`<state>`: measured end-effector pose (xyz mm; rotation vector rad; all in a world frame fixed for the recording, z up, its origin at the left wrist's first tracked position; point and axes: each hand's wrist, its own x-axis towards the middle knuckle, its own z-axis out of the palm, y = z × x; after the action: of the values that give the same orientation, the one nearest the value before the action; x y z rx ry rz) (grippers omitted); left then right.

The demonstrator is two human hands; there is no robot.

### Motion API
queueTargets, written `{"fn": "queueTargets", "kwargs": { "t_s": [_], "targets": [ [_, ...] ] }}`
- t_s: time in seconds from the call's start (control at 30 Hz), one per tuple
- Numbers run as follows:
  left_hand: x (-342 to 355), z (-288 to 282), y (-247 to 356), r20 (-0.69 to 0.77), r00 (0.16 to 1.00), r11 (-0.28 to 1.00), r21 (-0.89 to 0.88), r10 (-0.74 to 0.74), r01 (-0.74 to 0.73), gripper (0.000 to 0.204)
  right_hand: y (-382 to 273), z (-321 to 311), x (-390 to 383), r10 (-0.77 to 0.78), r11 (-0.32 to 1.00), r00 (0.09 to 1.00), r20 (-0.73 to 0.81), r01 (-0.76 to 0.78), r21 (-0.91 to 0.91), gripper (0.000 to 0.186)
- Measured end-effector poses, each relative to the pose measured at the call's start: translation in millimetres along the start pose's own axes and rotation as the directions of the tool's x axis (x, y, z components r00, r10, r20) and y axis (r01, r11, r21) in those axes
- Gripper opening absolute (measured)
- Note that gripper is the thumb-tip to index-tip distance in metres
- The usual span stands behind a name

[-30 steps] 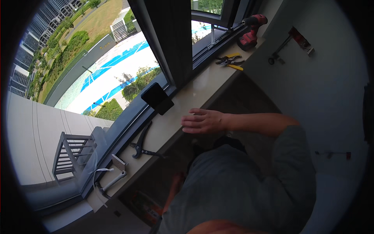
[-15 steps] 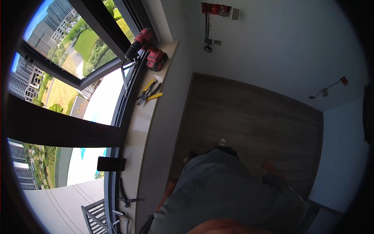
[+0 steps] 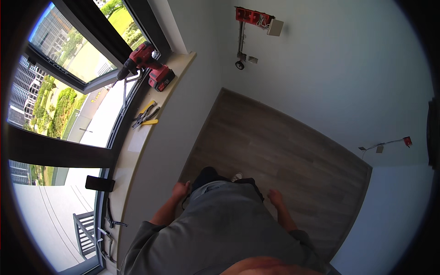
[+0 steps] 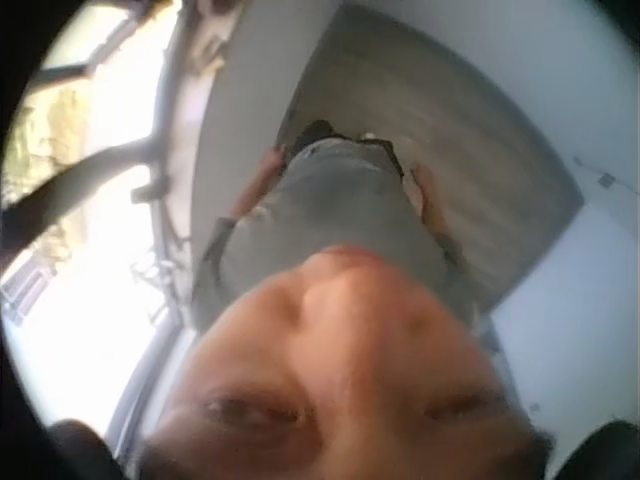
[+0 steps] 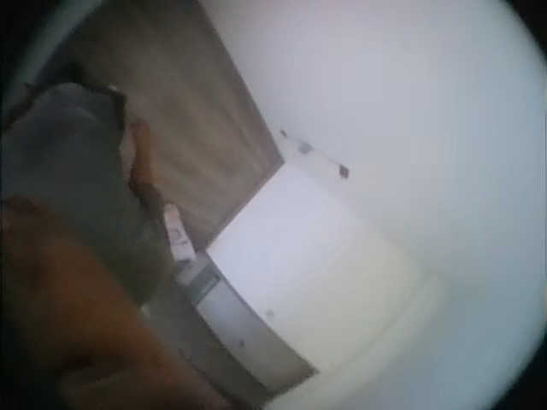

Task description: The recorder uses electrical tape to wrap and secure wires for an electrical outlet installation on a wall.

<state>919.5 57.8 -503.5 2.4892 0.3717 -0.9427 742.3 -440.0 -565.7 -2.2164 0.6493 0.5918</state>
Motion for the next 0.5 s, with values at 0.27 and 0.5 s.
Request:
{"fn": "queueTargets", "kwargs": {
  "t_s": [0.27, 0.5],
  "targets": [
    [38, 16, 18, 0.051, 0.993, 0.988, 0.121, -0.104, 0.097, 0.055, 23, -33, 50, 0.227, 0.969, 0.970, -0.087, -0.234, -0.076, 0.041],
    [152, 42, 60, 0.198, 0.975, 0.994, 0.021, 0.103, -0.110, 0.042, -87, -72, 99, 0.204, 0.978, 0.977, -0.054, -0.201, 0.059, 0.060]
  ]
}}
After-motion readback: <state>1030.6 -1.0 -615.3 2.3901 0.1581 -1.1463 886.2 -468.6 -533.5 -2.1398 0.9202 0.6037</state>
